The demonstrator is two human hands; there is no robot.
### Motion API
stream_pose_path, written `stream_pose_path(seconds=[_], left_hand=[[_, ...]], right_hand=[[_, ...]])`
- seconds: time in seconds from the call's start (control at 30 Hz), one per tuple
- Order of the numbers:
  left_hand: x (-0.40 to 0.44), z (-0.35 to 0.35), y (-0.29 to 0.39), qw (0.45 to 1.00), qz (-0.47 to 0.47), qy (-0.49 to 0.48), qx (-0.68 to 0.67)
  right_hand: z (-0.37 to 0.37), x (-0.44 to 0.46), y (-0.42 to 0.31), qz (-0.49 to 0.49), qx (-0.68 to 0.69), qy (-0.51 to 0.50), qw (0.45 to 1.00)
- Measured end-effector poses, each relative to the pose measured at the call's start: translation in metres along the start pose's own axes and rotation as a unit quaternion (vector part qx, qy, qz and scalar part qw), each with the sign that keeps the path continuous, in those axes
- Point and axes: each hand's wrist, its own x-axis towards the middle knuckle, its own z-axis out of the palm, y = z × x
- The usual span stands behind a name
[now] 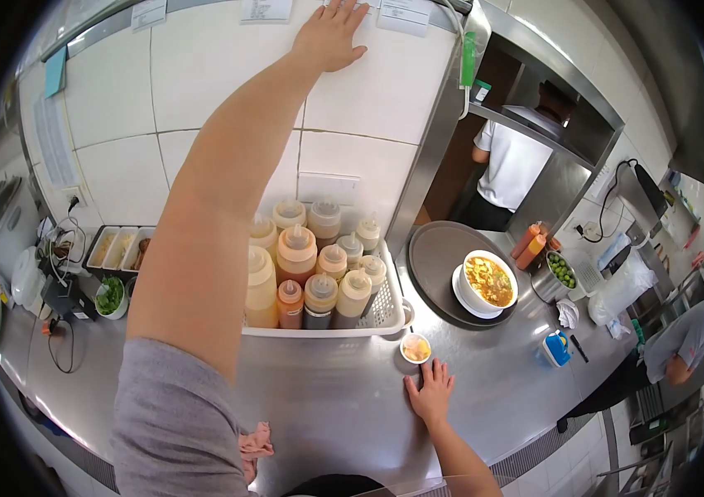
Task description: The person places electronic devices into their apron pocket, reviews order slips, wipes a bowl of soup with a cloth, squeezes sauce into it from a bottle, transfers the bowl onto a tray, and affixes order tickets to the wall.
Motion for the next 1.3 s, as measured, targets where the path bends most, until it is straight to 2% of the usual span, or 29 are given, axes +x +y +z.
stream_pose_path(seconds=[0.4, 0.5, 0.6, 0.7, 0.8, 1.0, 1.2, 1.3], left_hand=[[0.008, -0.014, 0.015, 0.999, -0.042, -0.012, -0.031], [0.002, -0.016, 0.007, 0.994, -0.03, 0.061, -0.083], [-0.013, -0.019, -0.03, 0.973, -0.158, 0.166, -0.032], [-0.034, -0.004, -0.07, 0.978, -0.19, 0.088, -0.021], [-0.039, -0.001, -0.06, 0.982, -0.183, 0.042, -0.004], [-0.034, 0.004, -0.044, 0.988, -0.134, 0.071, -0.026], [-0.028, -0.003, -0.036, 0.989, -0.136, 0.049, -0.043], [-0.029, -0.008, -0.042, 0.99, -0.107, 0.057, -0.079]], right_hand=[[-0.002, -0.001, 0.0, -0.006, -0.003, 0.002, 1.0], [-0.004, 0.001, -0.001, -0.007, 0.0, 0.003, 1.0], [-0.002, -0.001, -0.001, -0.004, 0.007, 0.006, 1.0], [0.0, 0.0, 0.0, -0.008, 0.009, 0.008, 1.0], [-0.001, 0.001, 0.0, -0.01, -0.002, 0.004, 1.0], [-0.002, 0.001, 0.0, -0.008, -0.001, 0.0, 1.0], [-0.003, -0.001, -0.001, -0.002, 0.01, -0.002, 1.0], [0.001, 0.001, 0.002, -0.013, 0.004, 0.008, 1.0]])
